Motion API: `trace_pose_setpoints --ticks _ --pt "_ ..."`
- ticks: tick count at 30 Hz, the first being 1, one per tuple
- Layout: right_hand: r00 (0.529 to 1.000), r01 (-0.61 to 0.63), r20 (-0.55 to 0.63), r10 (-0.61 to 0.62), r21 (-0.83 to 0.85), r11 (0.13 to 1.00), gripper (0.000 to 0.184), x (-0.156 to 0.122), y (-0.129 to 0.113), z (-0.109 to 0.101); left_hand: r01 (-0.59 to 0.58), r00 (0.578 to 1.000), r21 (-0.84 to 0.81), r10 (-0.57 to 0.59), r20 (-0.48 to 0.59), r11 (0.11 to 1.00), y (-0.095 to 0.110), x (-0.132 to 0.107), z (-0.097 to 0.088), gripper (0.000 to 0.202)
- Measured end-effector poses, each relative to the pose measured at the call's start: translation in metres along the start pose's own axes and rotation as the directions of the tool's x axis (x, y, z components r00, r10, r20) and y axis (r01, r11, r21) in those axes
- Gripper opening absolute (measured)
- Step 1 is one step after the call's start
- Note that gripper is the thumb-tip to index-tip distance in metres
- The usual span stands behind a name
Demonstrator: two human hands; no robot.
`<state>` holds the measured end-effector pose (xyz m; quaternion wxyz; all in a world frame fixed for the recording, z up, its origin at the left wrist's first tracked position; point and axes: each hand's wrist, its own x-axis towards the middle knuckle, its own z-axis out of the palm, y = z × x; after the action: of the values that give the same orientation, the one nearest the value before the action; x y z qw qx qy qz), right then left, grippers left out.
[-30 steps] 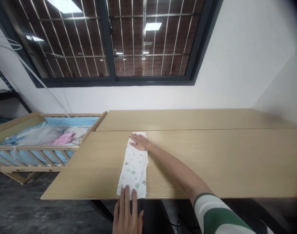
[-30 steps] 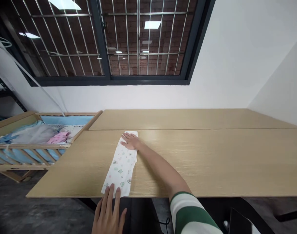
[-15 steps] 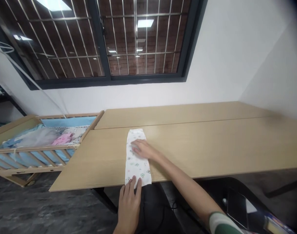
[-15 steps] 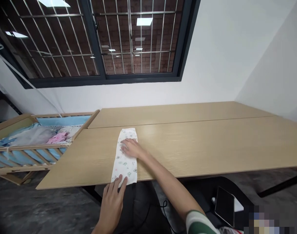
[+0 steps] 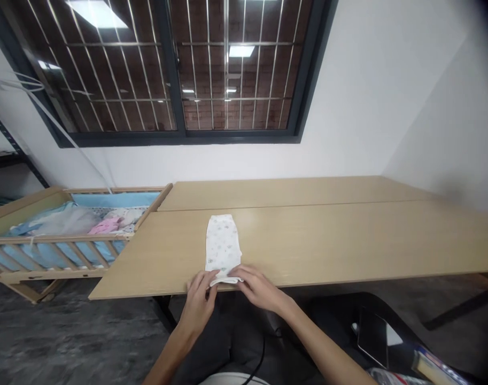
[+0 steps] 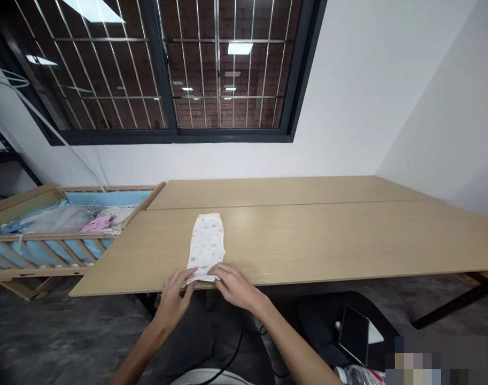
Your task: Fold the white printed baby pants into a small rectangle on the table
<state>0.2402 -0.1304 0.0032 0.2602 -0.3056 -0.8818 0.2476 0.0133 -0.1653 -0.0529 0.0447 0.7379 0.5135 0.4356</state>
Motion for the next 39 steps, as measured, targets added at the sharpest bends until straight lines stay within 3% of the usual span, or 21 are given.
trace_pose_setpoints --ticks 4,6,10,12,14,17,21,23,25,27,30,32,34,39 --pt "0.968 -0.001 -0.247 0.038 0.147 0.989 0.026 0.032 0.007 -0.024 0.042 0.989 -0.126 -0.060 -0.137 0.991 0.011 0.061 -0.022 0.024" --pt "0.931 -0.036 -0.351 0.104 0.197 0.980 0.031 0.061 0.023 -0.036 0.112 0.987 -0.134 -0.126 -0.097 0.985 0.009 0.103 -0.026 0.027" --pt "0.851 -0.222 -0.418 0.318 0.263 0.939 0.046 0.124 0.076 -0.041 0.179 0.984 -0.086 -0.180 -0.001 0.980 -0.015 0.180 -0.008 0.022" --pt "0.812 -0.359 -0.404 0.420 0.221 0.907 0.047 0.146 0.105 -0.034 0.211 0.977 -0.041 -0.209 0.048 0.977 -0.029 0.202 0.007 0.020" --pt "0.792 -0.431 -0.396 0.464 0.175 0.885 0.045 0.157 0.128 -0.024 0.236 0.969 0.017 -0.236 0.073 0.972 -0.038 0.210 0.019 0.021" --pt "0.788 -0.440 -0.412 0.458 0.144 0.886 0.047 0.158 0.151 -0.012 0.240 0.968 0.111 -0.247 0.053 0.964 -0.033 0.191 0.027 0.029" --pt "0.774 -0.423 -0.464 0.431 0.127 0.897 0.053 0.152 0.155 -0.011 0.180 0.977 0.193 -0.197 0.075 0.965 -0.003 0.127 0.033 0.038" --pt "0.829 -0.339 -0.446 0.338 0.081 0.937 0.054 0.151 0.142 -0.013 0.135 0.982 0.287 -0.166 0.090 0.948 0.013 0.093 0.040 0.045" --pt "0.938 -0.149 -0.315 0.145 0.012 0.989 0.056 0.150 0.119 -0.013 0.085 0.986 0.392 -0.134 0.099 0.916 0.025 0.068 0.050 0.053" --pt "0.995 0.070 -0.064 -0.071 -0.007 0.997 0.058 0.147 0.091 -0.010 0.055 0.988 0.464 -0.115 0.101 0.884 0.030 0.053 0.059 0.056" --pt "0.931 0.217 0.290 -0.220 0.043 0.975 0.055 0.139 0.061 0.000 0.037 0.991 0.513 -0.097 0.090 0.857 0.029 0.046 0.067 0.053" --pt "0.888 0.197 0.417 -0.197 0.043 0.979 0.053 0.136 0.059 0.007 0.028 0.993 0.531 -0.084 0.081 0.847 0.027 0.045 0.068 0.051" --pt "0.880 0.136 0.460 -0.119 -0.003 0.991 0.053 0.138 0.071 0.009 0.024 0.994 0.546 -0.078 0.076 0.837 0.026 0.046 0.068 0.051" --pt "0.923 0.026 0.378 0.069 -0.241 0.970 0.058 0.168 0.125 -0.005 0.037 0.991 0.524 -0.098 0.091 0.851 0.025 0.050 0.064 0.052"
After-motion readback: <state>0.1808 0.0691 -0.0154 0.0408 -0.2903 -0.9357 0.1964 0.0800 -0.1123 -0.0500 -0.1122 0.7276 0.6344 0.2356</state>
